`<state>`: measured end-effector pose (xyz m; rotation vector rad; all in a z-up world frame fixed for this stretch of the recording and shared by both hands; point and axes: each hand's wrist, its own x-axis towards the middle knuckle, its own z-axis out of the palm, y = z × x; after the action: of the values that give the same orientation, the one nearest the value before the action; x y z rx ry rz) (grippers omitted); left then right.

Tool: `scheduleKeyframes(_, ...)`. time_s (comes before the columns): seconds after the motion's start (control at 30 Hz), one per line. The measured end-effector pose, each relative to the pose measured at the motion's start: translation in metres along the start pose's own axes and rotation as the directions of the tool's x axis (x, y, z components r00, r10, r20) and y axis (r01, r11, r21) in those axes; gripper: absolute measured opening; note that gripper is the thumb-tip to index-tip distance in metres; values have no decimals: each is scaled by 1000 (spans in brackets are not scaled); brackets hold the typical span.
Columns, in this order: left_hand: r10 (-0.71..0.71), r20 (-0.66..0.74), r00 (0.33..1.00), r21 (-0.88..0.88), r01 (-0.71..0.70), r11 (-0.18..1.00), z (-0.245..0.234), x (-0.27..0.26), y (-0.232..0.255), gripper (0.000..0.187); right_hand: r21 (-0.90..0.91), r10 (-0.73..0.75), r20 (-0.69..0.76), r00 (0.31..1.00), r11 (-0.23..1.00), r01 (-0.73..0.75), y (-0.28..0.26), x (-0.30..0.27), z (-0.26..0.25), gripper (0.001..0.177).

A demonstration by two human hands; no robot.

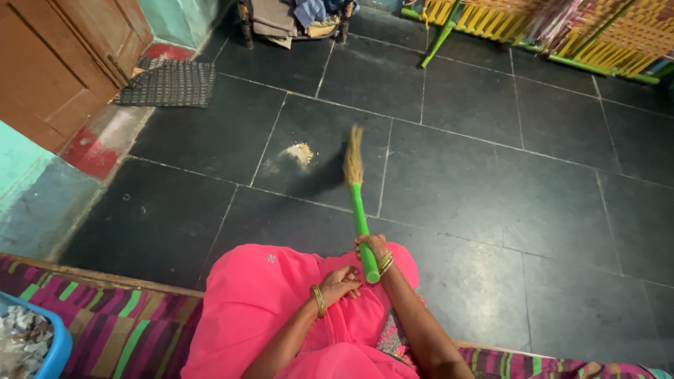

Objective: The person sweeps debris from a dark tiled floor into a blue dustpan using a broom and then picks up additional small pieces of trash by hand to place them into the dustpan.

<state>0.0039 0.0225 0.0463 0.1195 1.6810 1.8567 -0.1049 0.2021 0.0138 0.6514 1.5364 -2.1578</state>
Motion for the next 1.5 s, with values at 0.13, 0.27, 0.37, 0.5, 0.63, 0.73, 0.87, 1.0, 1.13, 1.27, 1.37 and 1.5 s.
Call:
scheduleKeyframes(0.13, -12, -26, 1000, -17, 12, 1000, 1, 1, 0, 32, -113, -1, -22, 1000, 994, -1, 1, 4, 3, 19)
scheduleKeyframes(0.27, -34, -36, 999, -11, 33, 999, -1, 4, -4, 30, -213, 90, 54, 994, 974, -77, -4, 7, 3, 18)
scheduleKeyframes(0.37, -49, -32, 998, -39, 48, 998, -3, 6, -9, 27, -154, 98, 110, 989, 985, -80, -5, 3, 4, 17)
scheduleKeyframes(0.5, -83, -68, 994, 37, 86, 996, -4, 7, -10, 27, -31, 52, 158, 986, 998, -48, -3, -7, -2, 18)
scheduleKeyframes(0.63, -71, -82, 994, 32, 74, 997, -2, 9, -11, 29, 76, 13, 169, 986, 997, -26, -3, -14, -6, 20)
scheduleKeyframes(0.73, -80, -90, 993, 5, 81, 997, -1, 13, -21, 25, 118, -47, 183, 982, 993, 25, 0, -17, -6, 23)
scheduleKeyframes(0.87, -154, -88, 984, -66, 149, 987, -10, 21, -42, 9, 98, 43, 124, 991, 994, -55, 7, -18, -2, 19)
scheduleKeyframes(1.0, -167, -38, 985, 49, 168, 985, -18, 26, -54, 11, -29, 162, 102, 982, 987, -159, 17, -15, 9, 16)
scheduleKeyframes(1.13, -324, -137, 936, -301, 273, 914, -26, 19, -31, 31, -204, 28, 242, 970, 979, 23, 31, -21, 11, 26)
scheduleKeyframes(1.27, -410, -50, 911, -566, 313, 762, -29, 3, 12, 53, -258, 84, 175, 981, 965, -36, 34, -17, 19, 27)
scheduleKeyframes(1.37, -265, -34, 964, -420, 227, 879, -19, -8, 24, 42, -175, 27, 256, 966, 984, 19, 33, -14, 20, 26)
scheduleKeyframes(1.5, -179, 4, 984, -342, 170, 924, -14, -13, 30, 41, 13, -11, 333, 943, 1000, 7, 27, -11, 15, 27)
